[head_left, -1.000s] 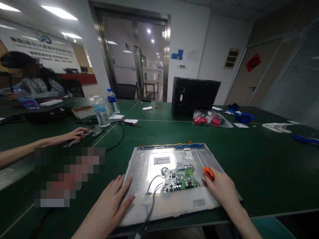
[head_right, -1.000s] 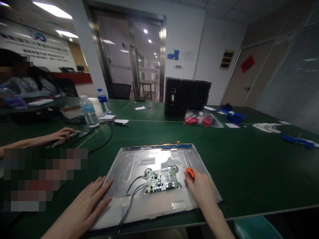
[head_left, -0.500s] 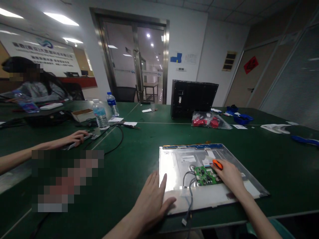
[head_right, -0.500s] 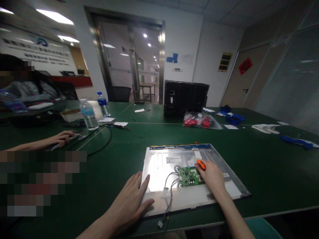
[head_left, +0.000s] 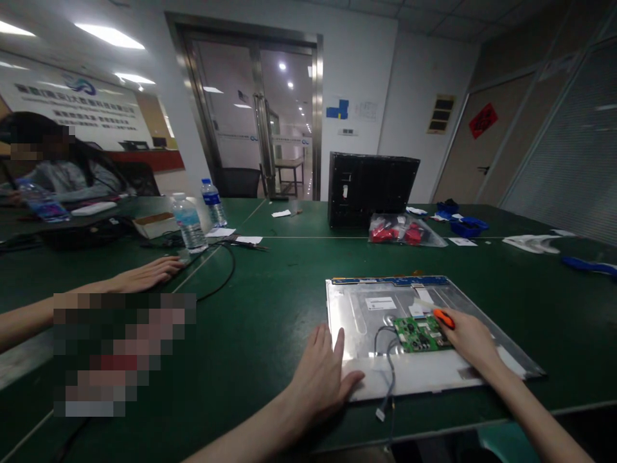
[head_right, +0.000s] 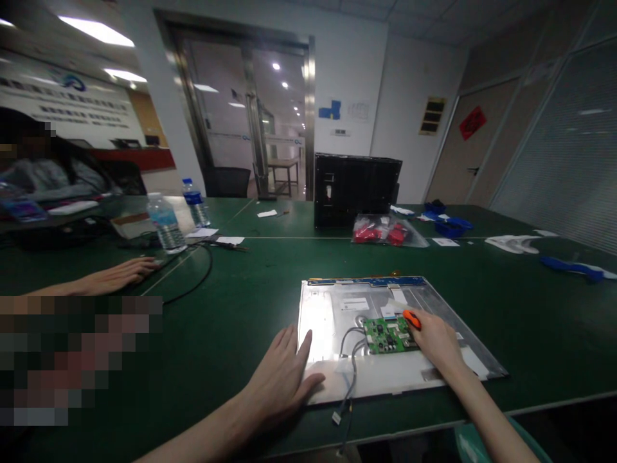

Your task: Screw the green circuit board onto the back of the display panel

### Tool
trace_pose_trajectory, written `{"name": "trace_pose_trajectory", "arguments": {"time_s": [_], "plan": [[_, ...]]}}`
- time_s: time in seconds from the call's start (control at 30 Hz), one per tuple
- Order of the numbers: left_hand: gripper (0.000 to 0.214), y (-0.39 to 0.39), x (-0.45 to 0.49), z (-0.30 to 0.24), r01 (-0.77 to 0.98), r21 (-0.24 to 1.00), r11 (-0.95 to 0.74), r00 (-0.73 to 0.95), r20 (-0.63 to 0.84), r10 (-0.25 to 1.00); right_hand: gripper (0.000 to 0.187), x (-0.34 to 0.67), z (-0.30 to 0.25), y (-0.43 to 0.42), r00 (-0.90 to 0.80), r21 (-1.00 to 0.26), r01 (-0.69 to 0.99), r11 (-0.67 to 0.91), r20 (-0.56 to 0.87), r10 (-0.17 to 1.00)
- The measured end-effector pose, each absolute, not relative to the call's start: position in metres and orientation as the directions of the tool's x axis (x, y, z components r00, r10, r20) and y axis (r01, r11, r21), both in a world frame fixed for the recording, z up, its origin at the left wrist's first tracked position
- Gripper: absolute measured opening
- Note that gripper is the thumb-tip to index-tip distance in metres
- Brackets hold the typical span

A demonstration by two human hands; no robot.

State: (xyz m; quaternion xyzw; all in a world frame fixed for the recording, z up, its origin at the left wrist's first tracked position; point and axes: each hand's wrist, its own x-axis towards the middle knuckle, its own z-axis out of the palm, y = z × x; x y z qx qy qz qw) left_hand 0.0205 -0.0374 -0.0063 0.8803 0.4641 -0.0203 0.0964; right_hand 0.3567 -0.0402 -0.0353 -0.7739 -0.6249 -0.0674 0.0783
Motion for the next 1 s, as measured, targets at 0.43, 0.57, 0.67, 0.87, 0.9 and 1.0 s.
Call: {"name": "trace_pose_trajectory", "arguments": {"time_s": [0.43,0.57,0.67,0.87,0.9,1.0], "plan": [[0.081,-0.032,0.060,-0.018,0.792,0.096,-0.603,0.607,-0.013,0.795,0.025,0.401,-0.022,-0.022,0.324,-0.007,0.945,-0.328,0.185,0.928],[0.079,-0.031,0.077,-0.016,0.775,0.120,-0.621,0.624,0.018,0.781,0.031,0.416,-0.010,-0.018,0.355,-0.034,0.934,-0.356,0.220,0.909],[0.078,-0.029,0.091,-0.015,0.769,0.126,-0.626,0.628,0.032,0.778,0.035,0.417,-0.002,-0.014,0.342,-0.060,0.939,-0.338,0.247,0.907],[0.079,-0.026,0.119,-0.022,0.774,0.092,-0.626,0.622,0.071,0.780,0.026,0.390,-0.002,0.000,0.176,-0.115,0.981,-0.156,0.187,0.967],[0.080,-0.025,0.123,-0.024,0.772,0.095,-0.628,0.624,0.072,0.778,0.023,0.385,-0.004,0.001,0.137,-0.125,0.985,-0.117,0.168,0.976],[0.080,-0.023,0.131,-0.026,0.765,0.107,-0.635,0.631,0.074,0.772,0.019,0.376,-0.007,0.002,0.068,-0.143,0.988,-0.050,0.129,0.989]]}}
